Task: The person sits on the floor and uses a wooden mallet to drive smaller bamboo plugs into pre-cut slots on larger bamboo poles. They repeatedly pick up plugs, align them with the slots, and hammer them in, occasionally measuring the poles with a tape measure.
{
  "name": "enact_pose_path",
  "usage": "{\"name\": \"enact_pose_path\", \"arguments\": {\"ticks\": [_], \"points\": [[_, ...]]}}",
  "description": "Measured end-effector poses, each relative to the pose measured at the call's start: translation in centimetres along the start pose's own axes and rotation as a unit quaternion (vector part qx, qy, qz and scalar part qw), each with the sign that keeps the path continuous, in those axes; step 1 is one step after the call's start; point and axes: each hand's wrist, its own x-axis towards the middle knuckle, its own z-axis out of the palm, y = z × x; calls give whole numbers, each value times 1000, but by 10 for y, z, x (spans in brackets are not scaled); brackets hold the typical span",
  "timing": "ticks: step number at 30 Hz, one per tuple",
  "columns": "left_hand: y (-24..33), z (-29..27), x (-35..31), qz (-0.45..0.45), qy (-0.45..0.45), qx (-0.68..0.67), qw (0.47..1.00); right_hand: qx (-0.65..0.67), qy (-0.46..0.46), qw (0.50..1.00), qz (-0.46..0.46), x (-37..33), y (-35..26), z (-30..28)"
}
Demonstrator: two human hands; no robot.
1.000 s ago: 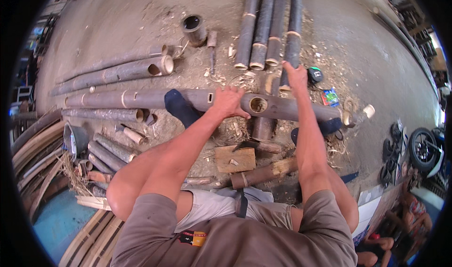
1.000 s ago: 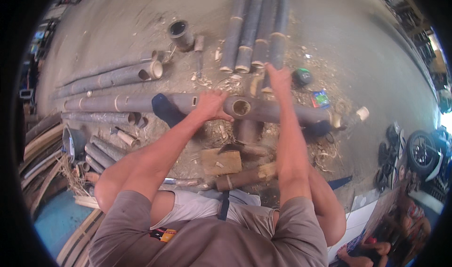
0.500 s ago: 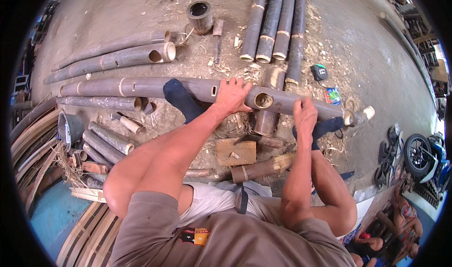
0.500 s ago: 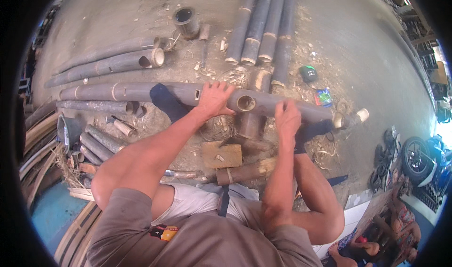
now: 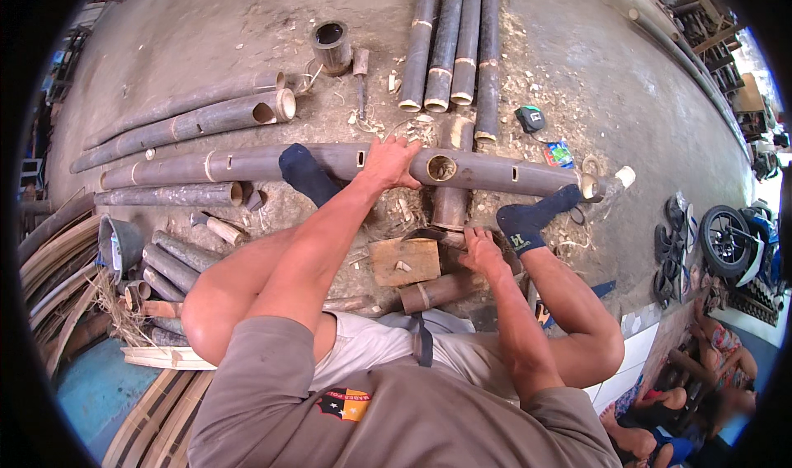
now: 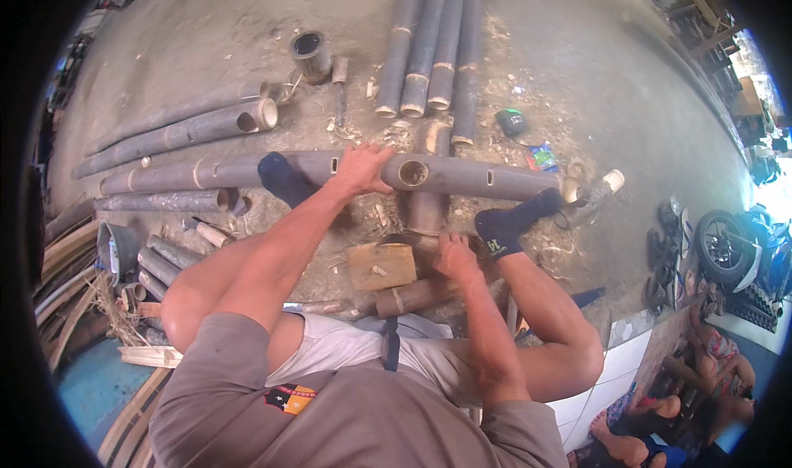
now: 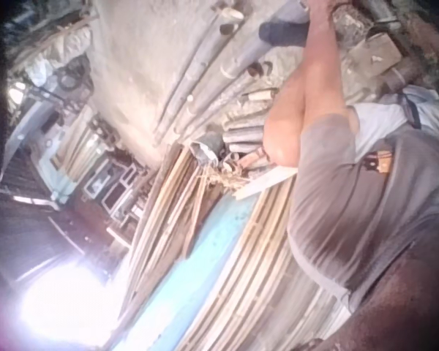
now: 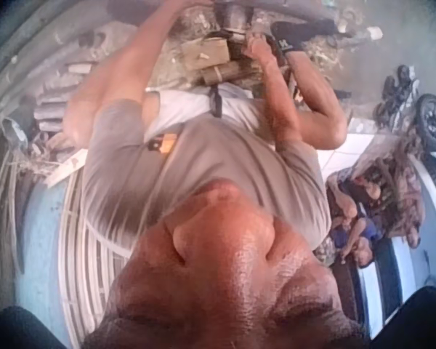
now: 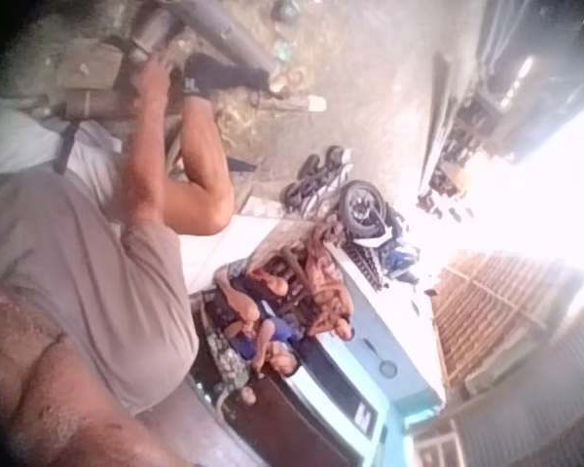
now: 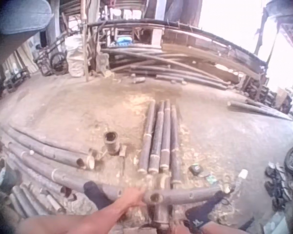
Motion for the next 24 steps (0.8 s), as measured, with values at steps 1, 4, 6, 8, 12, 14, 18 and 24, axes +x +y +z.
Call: {"name": "enact_pose_path", "arguments": {"ticks": [1, 4, 6, 8, 12, 14, 18, 24], "points": [[0, -1, 0, 2, -2, -7, 1000, -2, -1, 1000, -10, -6, 1, -3], [4, -9, 4, 2, -26, -28, 999, 75, -26, 997, 14, -23, -10, -22], [-4, -17, 6, -21, -50, -79, 995, 150, -5, 989, 8, -29, -28, -53], [-1, -40, 5, -55, -28, -228, 972, 162, -13, 987, 16, -38, -57, -114], [52, -62, 37, 56, 2, -444, 894, 184, 30, 982, -9, -30, -73, -224], [69, -87, 46, 65, -53, -517, 852, 165, 80, 981, -66, -13, -89, -275], [93, -117, 64, -6, -3, -593, 805, 329, 333, 877, -105, 52, -90, -307], [103, -96, 67, -162, 94, -688, 701, 704, 164, 682, -115, 160, -100, -259]]}}
